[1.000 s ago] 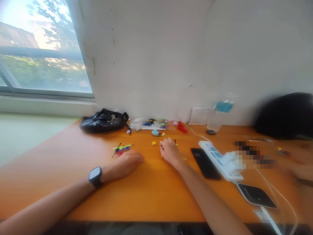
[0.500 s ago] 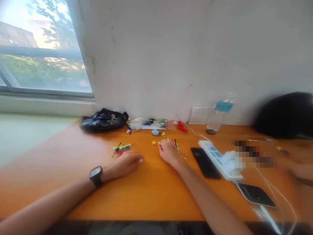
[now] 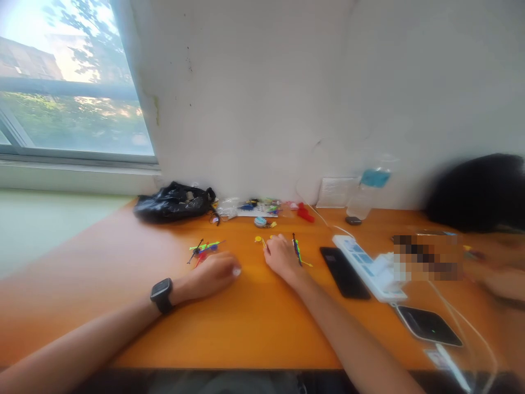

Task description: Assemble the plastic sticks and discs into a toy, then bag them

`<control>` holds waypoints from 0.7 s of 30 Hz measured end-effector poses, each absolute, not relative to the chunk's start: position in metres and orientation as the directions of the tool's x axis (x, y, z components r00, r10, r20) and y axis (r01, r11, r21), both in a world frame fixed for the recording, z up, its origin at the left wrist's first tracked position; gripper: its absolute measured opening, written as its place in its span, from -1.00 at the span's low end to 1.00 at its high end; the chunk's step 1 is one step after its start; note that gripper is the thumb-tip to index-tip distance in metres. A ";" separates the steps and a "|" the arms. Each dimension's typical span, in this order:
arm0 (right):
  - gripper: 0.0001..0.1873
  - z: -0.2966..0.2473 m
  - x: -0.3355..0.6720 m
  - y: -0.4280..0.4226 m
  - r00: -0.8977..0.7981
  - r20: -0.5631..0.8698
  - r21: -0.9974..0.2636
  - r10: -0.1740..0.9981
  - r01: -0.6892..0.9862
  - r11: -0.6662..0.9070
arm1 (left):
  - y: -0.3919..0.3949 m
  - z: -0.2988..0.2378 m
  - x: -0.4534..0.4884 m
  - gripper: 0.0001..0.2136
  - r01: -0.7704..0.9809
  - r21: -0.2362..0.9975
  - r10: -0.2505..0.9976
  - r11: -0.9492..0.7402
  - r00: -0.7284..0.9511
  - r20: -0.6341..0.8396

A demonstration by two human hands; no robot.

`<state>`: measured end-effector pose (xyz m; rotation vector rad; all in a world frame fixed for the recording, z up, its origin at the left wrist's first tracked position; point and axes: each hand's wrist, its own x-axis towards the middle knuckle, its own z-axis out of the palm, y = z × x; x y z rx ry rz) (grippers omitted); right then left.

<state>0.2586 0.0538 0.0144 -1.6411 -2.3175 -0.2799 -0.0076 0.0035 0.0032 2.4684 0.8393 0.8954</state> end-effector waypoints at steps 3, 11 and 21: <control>-0.77 0.014 0.256 0.053 -0.263 0.334 -0.022 0.905 0.958 0.286 | 0.004 0.001 -0.007 -0.92 0.411 0.525 0.652 -0.745 0.612 0.447; -0.88 0.012 0.256 0.057 -0.168 0.327 -0.098 0.930 0.973 0.210 | 0.005 0.000 -0.007 -0.92 0.417 0.539 0.668 -0.732 0.596 0.446; -0.88 0.018 0.254 0.052 -0.146 0.441 -0.191 0.886 0.949 0.252 | 0.003 0.003 -0.007 -0.92 0.383 0.573 0.663 -0.725 0.613 0.430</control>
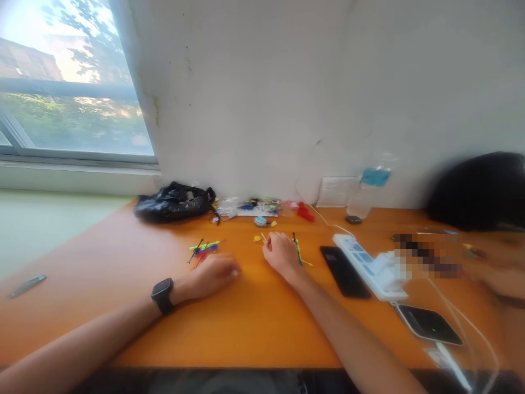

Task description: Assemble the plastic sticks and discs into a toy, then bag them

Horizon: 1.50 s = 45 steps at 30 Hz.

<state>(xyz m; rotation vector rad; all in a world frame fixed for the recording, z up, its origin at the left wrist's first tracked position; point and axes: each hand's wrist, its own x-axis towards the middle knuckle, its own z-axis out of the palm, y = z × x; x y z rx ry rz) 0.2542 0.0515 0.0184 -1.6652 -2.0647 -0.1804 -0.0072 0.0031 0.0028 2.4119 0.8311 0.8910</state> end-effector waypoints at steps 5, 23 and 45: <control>-0.90 0.022 0.251 0.046 -0.152 0.462 -0.301 0.874 0.900 0.316 | 0.003 0.003 -0.007 -0.92 0.393 0.586 0.677 -0.708 0.613 0.407; -0.92 0.021 0.219 0.015 -0.431 0.287 -0.902 0.856 0.180 0.393 | 0.001 0.019 -0.005 -0.63 0.228 0.913 0.866 -0.338 0.454 0.207; -0.77 0.025 0.214 0.006 -0.503 0.316 -0.832 0.804 0.261 0.490 | -0.003 0.020 -0.006 -0.68 0.212 0.868 0.839 -0.449 0.435 0.328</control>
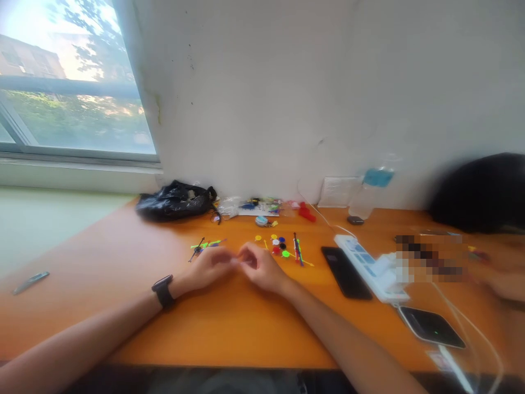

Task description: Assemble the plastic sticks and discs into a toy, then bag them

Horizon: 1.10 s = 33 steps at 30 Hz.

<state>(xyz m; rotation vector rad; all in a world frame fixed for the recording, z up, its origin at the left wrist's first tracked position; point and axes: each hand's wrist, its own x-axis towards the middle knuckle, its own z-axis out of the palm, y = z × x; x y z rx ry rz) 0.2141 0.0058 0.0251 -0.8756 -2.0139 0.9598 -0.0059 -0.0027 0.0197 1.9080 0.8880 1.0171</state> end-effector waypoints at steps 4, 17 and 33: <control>-0.77 0.024 0.214 0.006 -0.510 0.315 -0.816 0.801 0.285 0.503 | -0.003 0.018 -0.006 -0.70 0.225 0.851 0.827 -0.474 0.445 0.343; -0.85 0.023 0.215 0.005 -0.546 0.308 -0.797 0.779 0.300 0.525 | 0.001 0.011 -0.007 -0.86 0.322 0.775 0.798 -0.544 0.485 0.358; -0.92 0.026 0.222 0.012 -0.504 0.407 -0.556 0.762 0.525 0.644 | 0.005 0.003 -0.007 -0.81 0.460 0.595 0.730 -0.659 0.581 0.360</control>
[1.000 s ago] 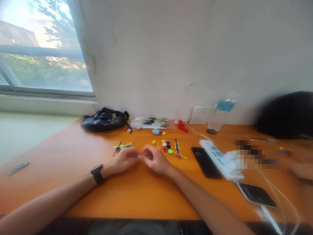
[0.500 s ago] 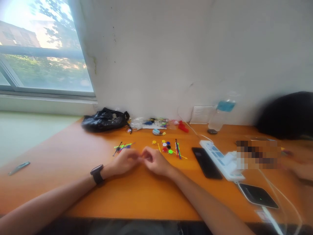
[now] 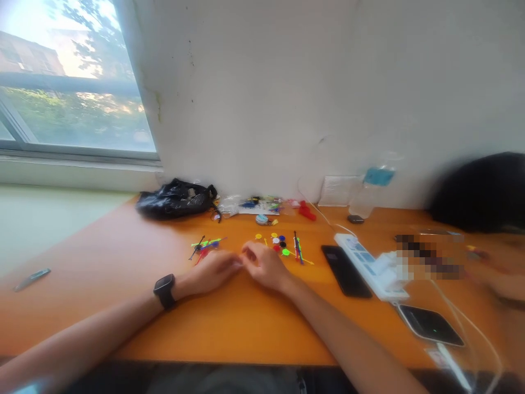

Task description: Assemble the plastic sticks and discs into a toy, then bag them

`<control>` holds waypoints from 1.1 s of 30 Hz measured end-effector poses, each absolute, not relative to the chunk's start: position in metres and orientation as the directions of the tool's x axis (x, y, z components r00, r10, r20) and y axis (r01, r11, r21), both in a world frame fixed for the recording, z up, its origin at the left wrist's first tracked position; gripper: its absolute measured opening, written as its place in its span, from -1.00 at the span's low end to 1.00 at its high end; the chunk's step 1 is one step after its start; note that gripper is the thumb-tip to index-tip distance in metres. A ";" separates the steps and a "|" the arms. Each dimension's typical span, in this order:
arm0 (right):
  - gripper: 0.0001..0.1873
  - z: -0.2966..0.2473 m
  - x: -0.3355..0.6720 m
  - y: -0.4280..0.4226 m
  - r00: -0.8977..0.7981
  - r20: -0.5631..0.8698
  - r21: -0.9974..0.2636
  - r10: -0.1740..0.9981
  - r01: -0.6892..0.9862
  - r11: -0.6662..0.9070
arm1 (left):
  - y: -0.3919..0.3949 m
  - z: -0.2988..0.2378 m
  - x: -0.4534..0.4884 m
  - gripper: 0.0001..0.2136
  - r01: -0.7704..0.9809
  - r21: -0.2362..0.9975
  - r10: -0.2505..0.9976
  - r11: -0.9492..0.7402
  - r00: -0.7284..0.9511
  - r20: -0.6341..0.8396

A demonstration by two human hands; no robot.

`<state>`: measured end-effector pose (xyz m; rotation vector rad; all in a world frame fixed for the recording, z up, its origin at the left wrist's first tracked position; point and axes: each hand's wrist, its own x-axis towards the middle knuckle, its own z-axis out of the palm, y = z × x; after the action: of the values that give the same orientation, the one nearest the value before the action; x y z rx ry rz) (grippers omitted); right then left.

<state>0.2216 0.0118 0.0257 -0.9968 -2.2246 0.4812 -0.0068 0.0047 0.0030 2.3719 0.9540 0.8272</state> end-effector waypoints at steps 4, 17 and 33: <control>-0.91 0.026 0.220 0.010 -0.519 0.391 -0.550 0.760 0.530 0.645 | 0.005 0.002 -0.008 -0.83 0.452 0.572 0.710 -0.684 0.593 0.380; -0.89 0.026 0.221 0.010 -0.518 0.391 -0.529 0.761 0.550 0.646 | 0.004 0.002 -0.007 -0.85 0.419 0.569 0.684 -0.708 0.608 0.403; -0.86 0.028 0.222 0.011 -0.521 0.411 -0.513 0.748 0.546 0.663 | 0.005 0.000 -0.006 -0.86 0.402 0.579 0.681 -0.709 0.604 0.415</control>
<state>0.2215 0.0111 0.0281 -0.9962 -2.2623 0.4277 -0.0060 0.0050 -0.0002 2.4017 0.8626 0.8786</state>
